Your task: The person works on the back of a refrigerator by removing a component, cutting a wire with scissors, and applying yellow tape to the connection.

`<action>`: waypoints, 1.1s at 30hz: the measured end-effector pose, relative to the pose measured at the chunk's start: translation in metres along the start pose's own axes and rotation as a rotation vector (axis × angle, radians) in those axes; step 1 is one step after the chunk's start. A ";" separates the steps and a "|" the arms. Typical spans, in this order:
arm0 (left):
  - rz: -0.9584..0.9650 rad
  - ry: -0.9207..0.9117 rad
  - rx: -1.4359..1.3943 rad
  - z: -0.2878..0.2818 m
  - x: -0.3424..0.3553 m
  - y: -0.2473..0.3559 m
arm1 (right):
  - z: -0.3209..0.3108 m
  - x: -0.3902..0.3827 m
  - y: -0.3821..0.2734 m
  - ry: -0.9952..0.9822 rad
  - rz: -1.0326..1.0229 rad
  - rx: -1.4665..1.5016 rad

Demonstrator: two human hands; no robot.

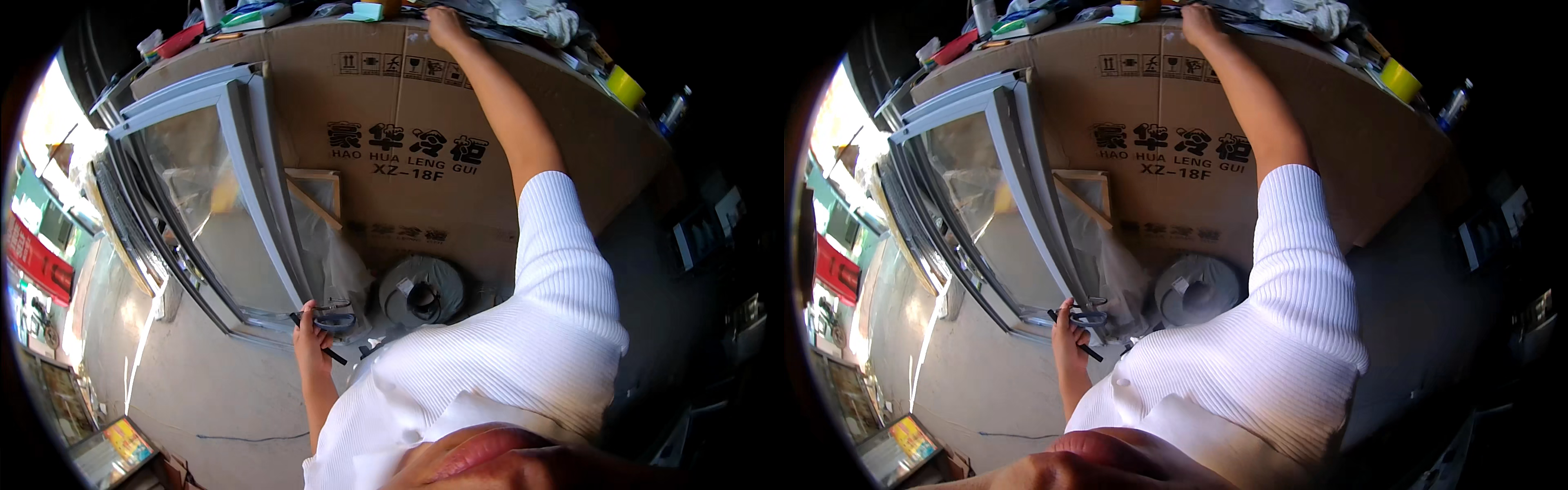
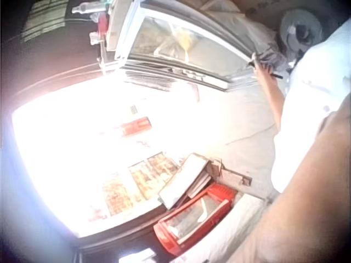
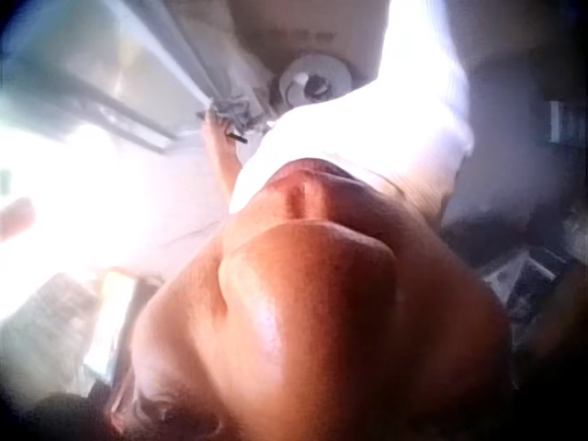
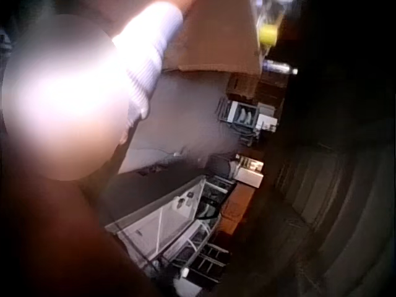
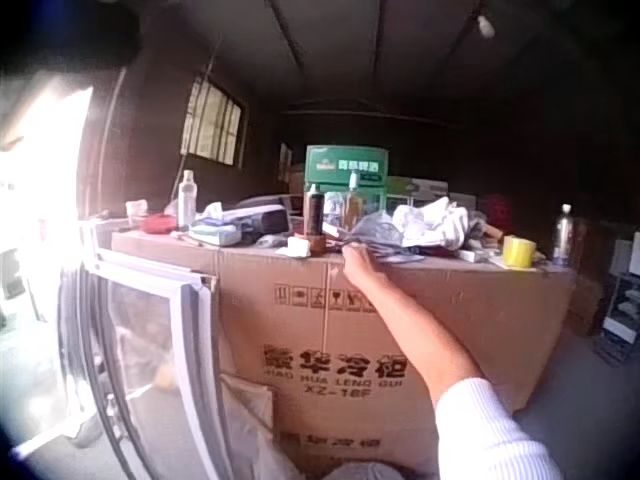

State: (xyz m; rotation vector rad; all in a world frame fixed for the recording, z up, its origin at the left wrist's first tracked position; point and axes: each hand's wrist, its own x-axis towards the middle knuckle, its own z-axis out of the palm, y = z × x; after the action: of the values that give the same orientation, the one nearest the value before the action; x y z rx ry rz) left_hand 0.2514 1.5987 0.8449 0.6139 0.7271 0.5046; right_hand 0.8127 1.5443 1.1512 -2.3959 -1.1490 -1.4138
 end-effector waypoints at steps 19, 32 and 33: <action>0.274 0.421 -0.169 -0.034 -0.037 -0.009 | -0.015 0.040 0.017 -0.379 0.144 0.063; 0.620 0.667 -0.426 -0.121 -0.118 0.027 | 0.026 0.062 0.020 0.091 0.331 0.391; 0.632 0.688 -0.482 -0.133 -0.127 0.027 | -0.008 0.053 -0.016 0.169 0.367 0.295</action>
State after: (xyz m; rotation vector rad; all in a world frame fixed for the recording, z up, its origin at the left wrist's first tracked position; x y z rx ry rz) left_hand 0.0659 1.5843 0.8416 0.1864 1.0053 1.4748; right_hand 0.8109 1.5812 1.1936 -2.0999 -0.7654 -1.2043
